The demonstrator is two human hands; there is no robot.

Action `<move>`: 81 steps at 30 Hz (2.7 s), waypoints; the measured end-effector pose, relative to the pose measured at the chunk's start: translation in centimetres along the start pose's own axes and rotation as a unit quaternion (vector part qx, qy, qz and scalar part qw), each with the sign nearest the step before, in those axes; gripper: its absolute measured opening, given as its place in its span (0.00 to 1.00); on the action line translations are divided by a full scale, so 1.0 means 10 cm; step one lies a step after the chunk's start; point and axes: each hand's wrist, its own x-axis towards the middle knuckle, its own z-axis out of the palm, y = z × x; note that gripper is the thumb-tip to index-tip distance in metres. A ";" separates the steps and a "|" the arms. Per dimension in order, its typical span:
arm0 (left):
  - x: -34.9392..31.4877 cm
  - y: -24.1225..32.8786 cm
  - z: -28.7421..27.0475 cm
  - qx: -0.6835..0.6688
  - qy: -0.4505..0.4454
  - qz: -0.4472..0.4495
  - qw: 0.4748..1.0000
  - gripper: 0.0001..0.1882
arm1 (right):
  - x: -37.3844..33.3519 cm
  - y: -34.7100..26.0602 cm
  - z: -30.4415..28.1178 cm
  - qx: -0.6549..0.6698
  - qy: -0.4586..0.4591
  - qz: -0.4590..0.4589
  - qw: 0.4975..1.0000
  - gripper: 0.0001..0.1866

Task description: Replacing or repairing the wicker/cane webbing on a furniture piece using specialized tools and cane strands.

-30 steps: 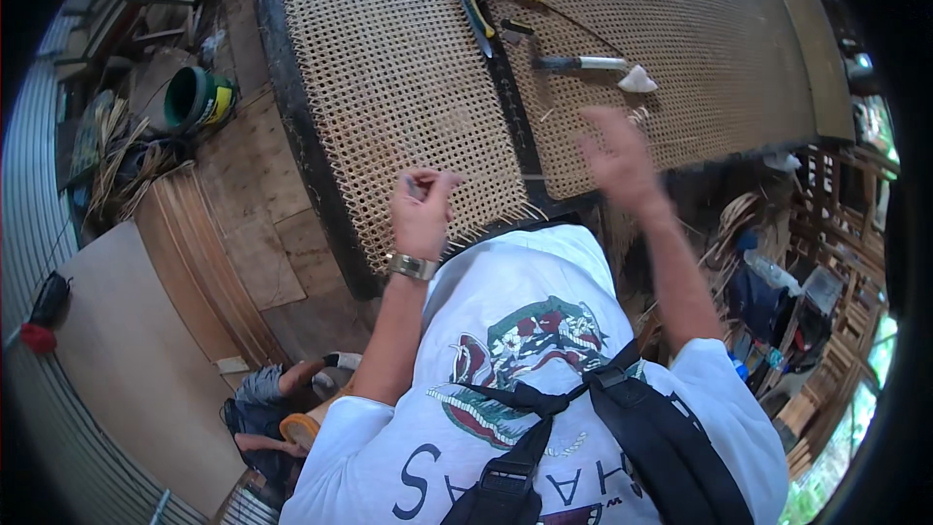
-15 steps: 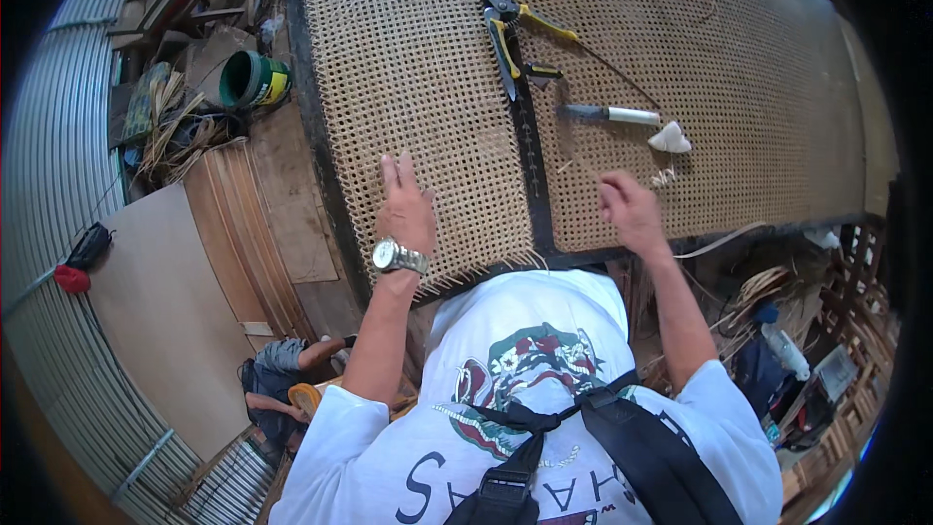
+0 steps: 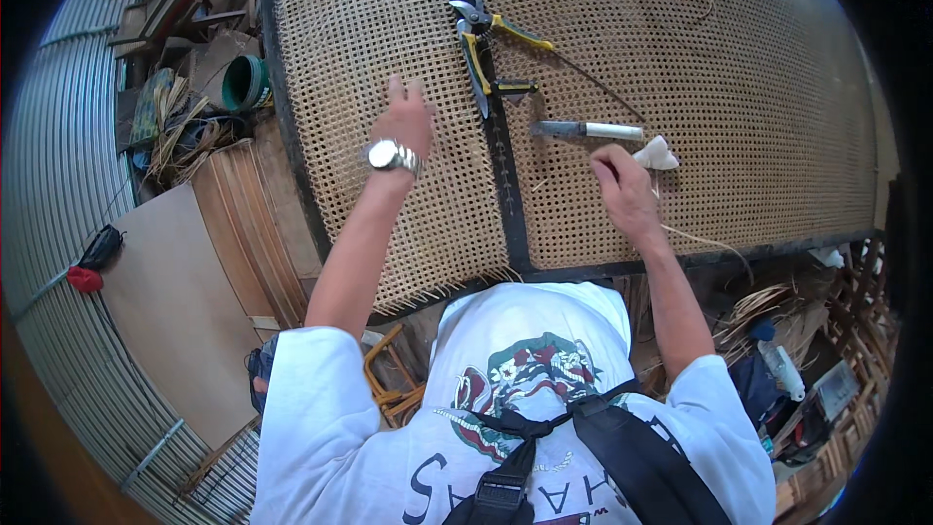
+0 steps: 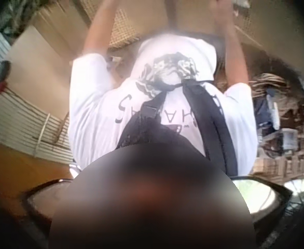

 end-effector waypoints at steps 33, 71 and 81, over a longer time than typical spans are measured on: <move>0.04 -0.17 -0.23 -0.635 0.213 -0.230 0.706 0.12 | 1.68 0.30 0.35 -0.340 0.000 -0.107 0.934 0.11; 0.18 -0.26 -0.08 -0.827 -0.080 -0.112 0.546 0.18 | -0.41 0.40 0.06 -0.115 -0.099 -0.020 0.988 0.11; 1.00 1.06 0.37 -0.838 0.002 -0.207 0.505 0.14 | -0.13 0.30 -0.04 -0.255 -0.056 -0.133 0.956 0.13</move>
